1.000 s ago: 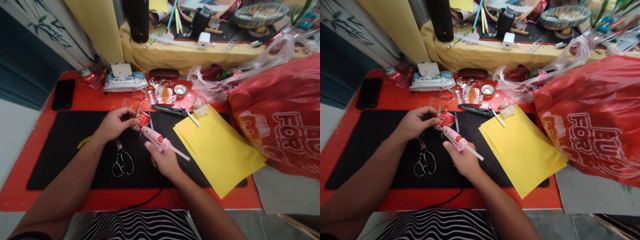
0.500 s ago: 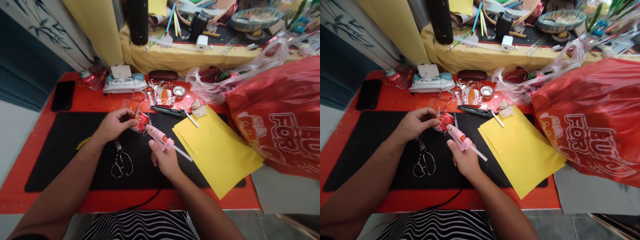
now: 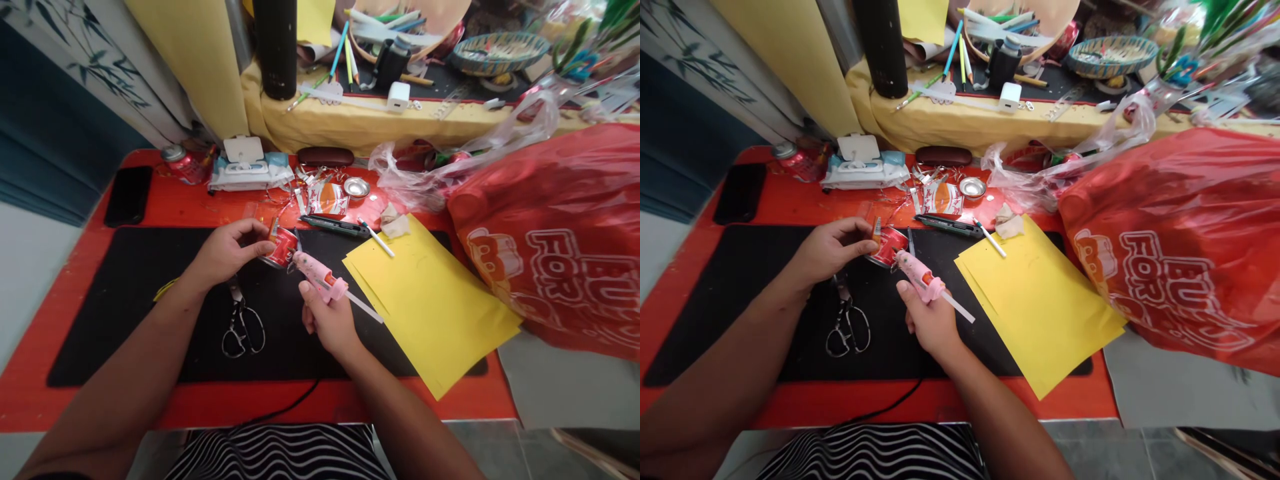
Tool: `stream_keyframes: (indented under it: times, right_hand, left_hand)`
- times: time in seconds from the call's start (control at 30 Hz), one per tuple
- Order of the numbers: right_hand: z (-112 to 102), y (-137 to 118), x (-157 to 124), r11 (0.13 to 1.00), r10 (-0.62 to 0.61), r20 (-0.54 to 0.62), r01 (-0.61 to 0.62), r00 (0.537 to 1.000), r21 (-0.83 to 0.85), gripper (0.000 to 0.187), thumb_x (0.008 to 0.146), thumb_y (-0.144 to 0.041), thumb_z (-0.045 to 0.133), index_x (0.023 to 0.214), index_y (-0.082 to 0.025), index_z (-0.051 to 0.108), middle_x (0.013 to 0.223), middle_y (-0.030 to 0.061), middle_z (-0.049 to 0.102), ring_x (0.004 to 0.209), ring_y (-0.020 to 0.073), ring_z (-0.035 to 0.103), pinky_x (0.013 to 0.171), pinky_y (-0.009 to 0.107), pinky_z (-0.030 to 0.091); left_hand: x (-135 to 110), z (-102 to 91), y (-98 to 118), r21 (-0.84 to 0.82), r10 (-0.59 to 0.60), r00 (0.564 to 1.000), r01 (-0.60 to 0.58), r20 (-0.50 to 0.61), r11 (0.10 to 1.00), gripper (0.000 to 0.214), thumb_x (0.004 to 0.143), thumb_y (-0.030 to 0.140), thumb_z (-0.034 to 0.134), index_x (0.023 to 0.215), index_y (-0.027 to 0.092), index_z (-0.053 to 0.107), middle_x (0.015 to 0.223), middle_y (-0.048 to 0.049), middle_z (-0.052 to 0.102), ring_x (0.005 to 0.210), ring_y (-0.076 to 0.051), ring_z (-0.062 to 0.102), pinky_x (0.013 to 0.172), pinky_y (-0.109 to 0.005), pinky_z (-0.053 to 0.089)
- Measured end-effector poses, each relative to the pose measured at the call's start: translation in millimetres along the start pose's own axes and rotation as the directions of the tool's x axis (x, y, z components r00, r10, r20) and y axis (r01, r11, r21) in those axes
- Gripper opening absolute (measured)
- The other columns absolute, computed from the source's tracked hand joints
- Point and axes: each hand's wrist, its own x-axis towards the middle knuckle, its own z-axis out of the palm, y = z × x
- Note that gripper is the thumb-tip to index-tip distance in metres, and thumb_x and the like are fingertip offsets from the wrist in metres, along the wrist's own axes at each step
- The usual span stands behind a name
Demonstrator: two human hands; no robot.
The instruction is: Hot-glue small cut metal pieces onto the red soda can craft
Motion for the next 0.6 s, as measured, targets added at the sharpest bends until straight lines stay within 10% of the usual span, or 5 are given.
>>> stream_keyframes:
  times: [0.6]
  right_hand:
    - [-0.8, 2.4, 0.8, 1.000, 0.005, -0.012, -0.005, 1.000, 0.017, 0.077, 0.099, -0.064, 0.072, 0.156, -0.012, 0.067, 0.042, -0.0118, 0.048, 0.035, 0.0111, 0.042, 0.039, 0.021, 0.032]
  left_hand:
    - [2.7, -3.3, -3.5, -0.035, -0.022, 0.999, 0.023, 0.032, 0.999, 0.062, 0.077, 0.079, 0.086, 0.094, 0.020, 0.075, 0.087, -0.0043, 0.075, 0.078, -0.022, 0.069, 0.077, -0.034, 0.059]
